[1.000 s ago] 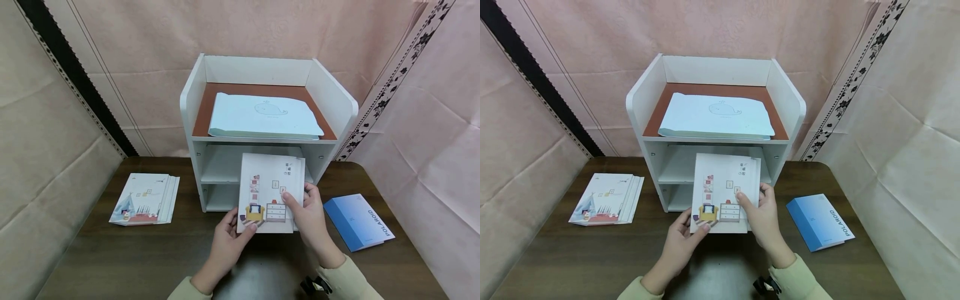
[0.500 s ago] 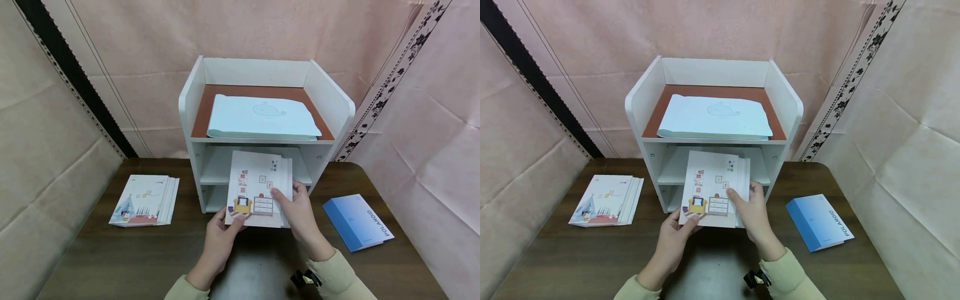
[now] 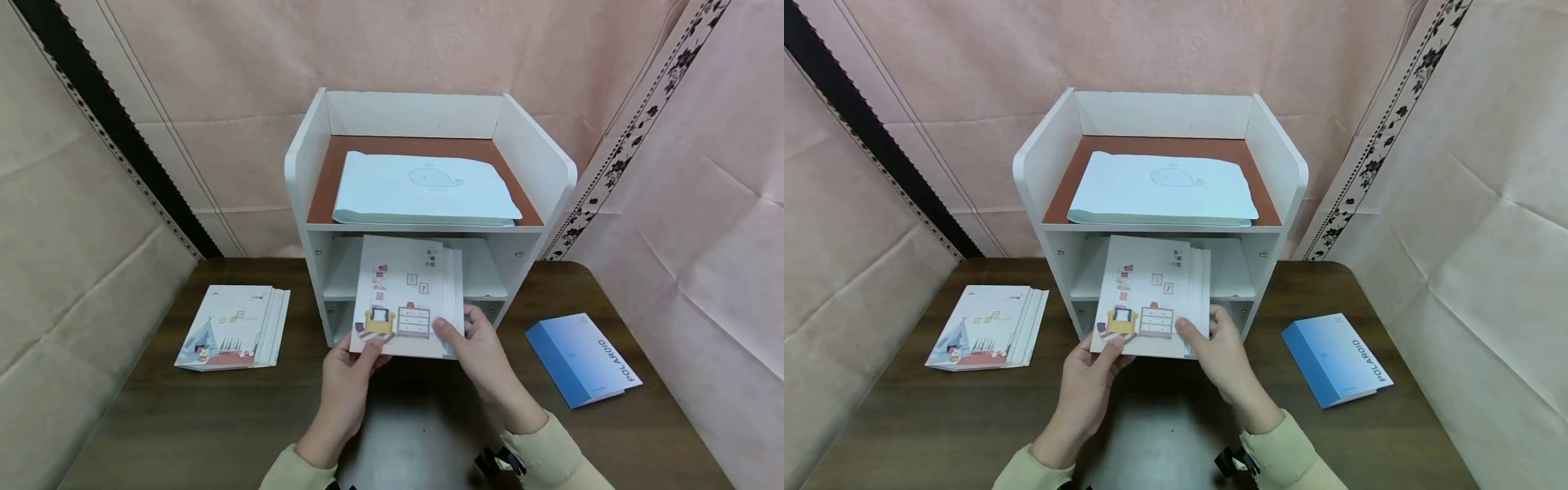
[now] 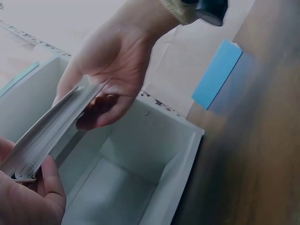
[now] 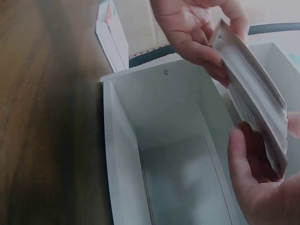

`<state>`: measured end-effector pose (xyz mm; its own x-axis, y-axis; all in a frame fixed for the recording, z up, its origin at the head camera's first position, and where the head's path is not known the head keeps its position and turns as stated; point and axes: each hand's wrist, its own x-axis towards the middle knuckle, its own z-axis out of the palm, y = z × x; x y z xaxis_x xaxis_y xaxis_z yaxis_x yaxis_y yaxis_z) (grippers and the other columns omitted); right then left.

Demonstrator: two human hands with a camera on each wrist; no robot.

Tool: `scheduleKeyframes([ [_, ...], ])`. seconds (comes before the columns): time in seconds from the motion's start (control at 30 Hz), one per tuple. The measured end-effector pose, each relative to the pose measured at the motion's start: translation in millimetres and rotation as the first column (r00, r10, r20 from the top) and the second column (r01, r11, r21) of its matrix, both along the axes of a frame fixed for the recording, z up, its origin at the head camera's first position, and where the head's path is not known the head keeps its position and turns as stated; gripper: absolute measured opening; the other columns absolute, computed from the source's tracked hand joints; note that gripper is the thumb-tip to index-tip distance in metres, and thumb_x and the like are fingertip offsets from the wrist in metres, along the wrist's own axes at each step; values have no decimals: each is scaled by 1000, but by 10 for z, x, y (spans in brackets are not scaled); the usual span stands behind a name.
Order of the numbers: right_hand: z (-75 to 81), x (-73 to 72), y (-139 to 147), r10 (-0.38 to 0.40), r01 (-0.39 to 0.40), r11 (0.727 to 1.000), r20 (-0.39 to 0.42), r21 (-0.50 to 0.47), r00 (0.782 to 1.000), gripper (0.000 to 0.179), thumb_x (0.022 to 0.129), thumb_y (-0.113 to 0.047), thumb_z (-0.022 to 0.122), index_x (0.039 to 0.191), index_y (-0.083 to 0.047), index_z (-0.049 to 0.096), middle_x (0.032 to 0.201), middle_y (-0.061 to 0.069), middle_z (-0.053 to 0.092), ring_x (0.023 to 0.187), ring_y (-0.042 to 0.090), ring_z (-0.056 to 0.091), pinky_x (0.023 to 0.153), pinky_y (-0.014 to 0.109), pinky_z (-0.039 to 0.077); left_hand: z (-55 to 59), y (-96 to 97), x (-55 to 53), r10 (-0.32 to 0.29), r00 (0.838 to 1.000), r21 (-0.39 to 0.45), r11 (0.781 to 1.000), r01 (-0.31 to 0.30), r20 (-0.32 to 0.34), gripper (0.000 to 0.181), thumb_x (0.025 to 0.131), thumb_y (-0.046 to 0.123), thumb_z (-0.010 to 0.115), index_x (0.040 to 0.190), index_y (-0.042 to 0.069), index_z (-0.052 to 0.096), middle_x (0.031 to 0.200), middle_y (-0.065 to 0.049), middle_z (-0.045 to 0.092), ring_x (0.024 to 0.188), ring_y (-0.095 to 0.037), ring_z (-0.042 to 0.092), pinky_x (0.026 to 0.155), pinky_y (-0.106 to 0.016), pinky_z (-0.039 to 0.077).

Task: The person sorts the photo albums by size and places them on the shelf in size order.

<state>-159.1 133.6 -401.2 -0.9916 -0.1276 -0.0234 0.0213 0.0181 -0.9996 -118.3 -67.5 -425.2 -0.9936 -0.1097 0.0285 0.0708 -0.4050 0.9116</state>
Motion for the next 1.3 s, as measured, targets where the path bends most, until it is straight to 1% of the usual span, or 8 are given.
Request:
scheduleKeyframes([
  [0.27, -25, 29, -82, 79, -79, 996, 3, -38, 997, 46, 94, -17, 65, 128, -2, 39, 104, 23, 66, 88, 42, 66, 74, 43, 57, 64, -132, -57, 18, 999, -10, 1000, -19, -40, 44, 92, 27, 69, 131, 10, 56, 127, -12, 56, 109, -28, 59, 89, -39, 52],
  [0.5, -26, 18, -145, 126, -127, 989, -15, -74, 992, 56, 92, -20, 68, 134, -6, 34, 105, 22, 65, 85, 36, 66, 76, 43, 57, 128, -201, -92, 29, 999, -18, 999, -29, -22, 45, 91, 29, 70, 130, 11, 56, 126, -11, 58, 105, -27, 60, 89, -38, 52],
  [0.7, -58, -16, -184, 137, -137, 987, 0, -84, 991, 56, 91, -23, 70, 132, -8, 36, 104, 21, 65, 89, 38, 65, 78, 42, 56, 155, -256, -118, 32, 999, -40, 999, -30, 27, 49, 89, 32, 71, 130, 11, 56, 126, -10, 58, 104, -25, 60, 90, -37, 52],
  [0.83, -38, -24, -199, 141, -140, 987, -4, -84, 990, 55, 91, -25, 70, 132, -7, 37, 104, 22, 65, 90, 36, 65, 79, 42, 56, 179, -307, -135, 10, 1000, -97, 995, -7, 29, 52, 89, 35, 71, 131, 9, 55, 124, -13, 58, 105, -26, 60, 88, -37, 53],
  [0.97, 6, -44, -211, 132, -132, 987, -7, -92, 991, 52, 92, -26, 68, 131, -6, 40, 103, 22, 65, 88, 32, 65, 79, 43, 56, 228, -354, -153, -27, 999, -158, 987, 30, 20, 53, 88, 39, 70, 131, 11, 54, 123, -13, 59, 107, -27, 60, 86, -36, 53],
  [1.1, 31, -106, -245, 118, -117, 988, 3, -102, 993, 47, 91, -26, 69, 126, -2, 47, 99, 21, 66, 85, 30, 65, 78, 42, 56, 271, -413, -187, -64, 998, -251, 965, 69, 26, 55, 90, 42, 67, 133, 11, 52, 122, -12, 60, 103, -26, 63, 84, -35, 54],
  [1.2, 37, -159, -287, 113, -111, 989, 13, -102, 993, 46, 90, -27, 70, 121, 2, 50, 96, 22, 66, 82, 28, 66, 76, 42, 57, 295, -467, -218, -57, 998, -319, 946, 67, 41, 55, 90, 44, 65, 132, 9, 53, 118, -13, 62, 97, -27, 65, 83, -35, 55],
  [1.3, 39, -191, -335, 111, -108, 989, 30, -102, 993, 45, 90, -27, 71, 117, 4, 53, 96, 25, 66, 80, 27, 66, 77, 43, 57, 305, -512, -245, -41, 996, -345, 936, 64, 75, 55, 90, 45, 65, 127, 5, 55, 111, -15, 64, 94, -29, 66, 82, -35, 55],
])
